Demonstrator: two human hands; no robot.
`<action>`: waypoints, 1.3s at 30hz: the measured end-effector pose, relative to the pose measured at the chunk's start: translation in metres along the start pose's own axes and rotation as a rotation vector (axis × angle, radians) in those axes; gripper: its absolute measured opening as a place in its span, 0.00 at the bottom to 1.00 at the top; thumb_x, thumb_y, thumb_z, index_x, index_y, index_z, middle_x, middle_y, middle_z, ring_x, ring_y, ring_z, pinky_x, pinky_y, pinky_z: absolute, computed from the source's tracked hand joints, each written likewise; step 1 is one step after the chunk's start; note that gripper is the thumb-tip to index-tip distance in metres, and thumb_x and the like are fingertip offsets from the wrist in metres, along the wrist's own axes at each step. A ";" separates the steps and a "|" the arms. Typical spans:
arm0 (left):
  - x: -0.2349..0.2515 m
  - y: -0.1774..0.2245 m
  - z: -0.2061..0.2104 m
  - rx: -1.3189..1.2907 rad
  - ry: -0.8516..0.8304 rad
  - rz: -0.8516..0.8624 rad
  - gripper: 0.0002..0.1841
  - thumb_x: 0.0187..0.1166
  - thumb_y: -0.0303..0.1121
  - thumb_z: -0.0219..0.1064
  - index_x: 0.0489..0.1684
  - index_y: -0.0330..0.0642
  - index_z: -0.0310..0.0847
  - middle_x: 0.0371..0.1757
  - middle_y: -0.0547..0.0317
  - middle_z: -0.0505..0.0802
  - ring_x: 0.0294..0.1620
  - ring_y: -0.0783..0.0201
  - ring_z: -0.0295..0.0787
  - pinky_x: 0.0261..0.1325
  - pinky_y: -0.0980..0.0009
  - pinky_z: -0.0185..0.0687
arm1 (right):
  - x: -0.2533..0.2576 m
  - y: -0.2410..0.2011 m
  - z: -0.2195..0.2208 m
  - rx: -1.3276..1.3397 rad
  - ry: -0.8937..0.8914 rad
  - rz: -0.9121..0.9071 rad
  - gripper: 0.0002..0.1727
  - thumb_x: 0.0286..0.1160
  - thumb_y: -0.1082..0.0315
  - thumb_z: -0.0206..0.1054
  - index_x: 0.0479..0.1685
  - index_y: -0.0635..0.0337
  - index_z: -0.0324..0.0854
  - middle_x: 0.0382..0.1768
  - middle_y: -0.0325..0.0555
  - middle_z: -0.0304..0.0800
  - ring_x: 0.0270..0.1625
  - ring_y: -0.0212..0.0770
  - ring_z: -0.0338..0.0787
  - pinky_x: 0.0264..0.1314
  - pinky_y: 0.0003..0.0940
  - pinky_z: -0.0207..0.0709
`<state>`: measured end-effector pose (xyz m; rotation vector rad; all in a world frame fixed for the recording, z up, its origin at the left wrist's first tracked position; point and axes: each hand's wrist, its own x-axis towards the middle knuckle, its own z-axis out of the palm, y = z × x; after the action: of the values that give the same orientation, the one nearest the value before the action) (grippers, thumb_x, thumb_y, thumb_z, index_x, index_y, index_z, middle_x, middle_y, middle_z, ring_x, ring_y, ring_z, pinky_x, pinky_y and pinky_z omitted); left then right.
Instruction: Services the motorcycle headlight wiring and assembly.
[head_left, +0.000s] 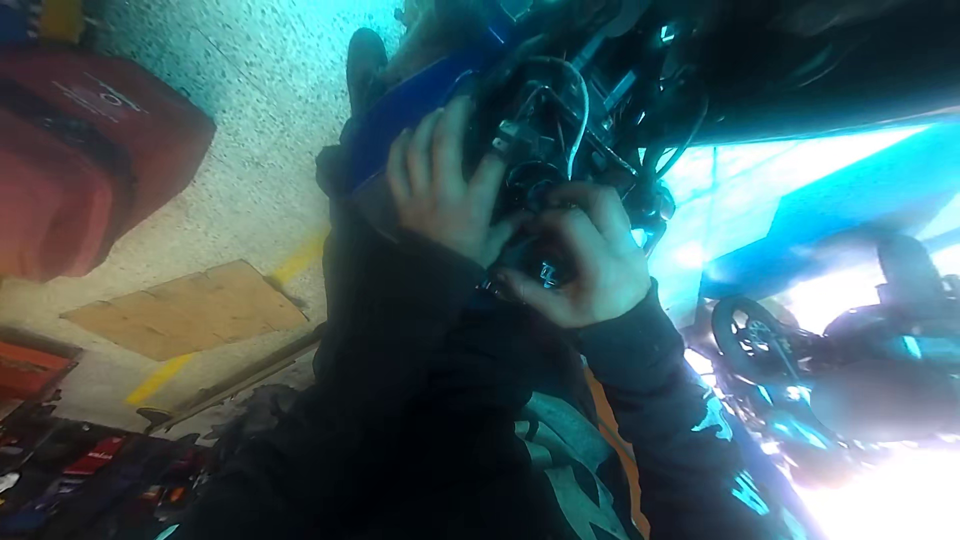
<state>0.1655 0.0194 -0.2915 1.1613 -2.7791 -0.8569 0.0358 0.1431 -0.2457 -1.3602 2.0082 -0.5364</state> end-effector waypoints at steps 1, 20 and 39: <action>0.000 0.000 0.001 -0.015 0.003 -0.002 0.30 0.54 0.52 0.84 0.59 0.54 0.90 0.78 0.35 0.80 0.79 0.32 0.73 0.82 0.34 0.58 | -0.001 0.001 0.000 -0.016 -0.009 0.003 0.29 0.63 0.41 0.77 0.52 0.57 0.89 0.66 0.61 0.85 0.58 0.56 0.89 0.50 0.52 0.83; 0.011 0.001 -0.004 0.036 -0.050 -0.077 0.21 0.64 0.49 0.80 0.53 0.51 0.93 0.76 0.41 0.84 0.74 0.38 0.80 0.73 0.39 0.69 | -0.003 -0.007 0.008 -0.201 0.003 0.133 0.34 0.62 0.42 0.74 0.62 0.60 0.89 0.68 0.62 0.84 0.53 0.59 0.89 0.48 0.52 0.81; -0.006 0.002 0.006 -0.001 0.047 -0.003 0.18 0.69 0.48 0.76 0.52 0.50 0.93 0.75 0.34 0.82 0.78 0.34 0.76 0.82 0.37 0.61 | -0.001 -0.006 0.010 -0.168 0.042 0.115 0.39 0.58 0.50 0.79 0.72 0.63 0.83 0.80 0.57 0.79 0.54 0.53 0.93 0.47 0.51 0.82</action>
<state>0.1671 0.0271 -0.2952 1.1694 -2.7399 -0.8200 0.0469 0.1424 -0.2484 -1.3294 2.1913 -0.3534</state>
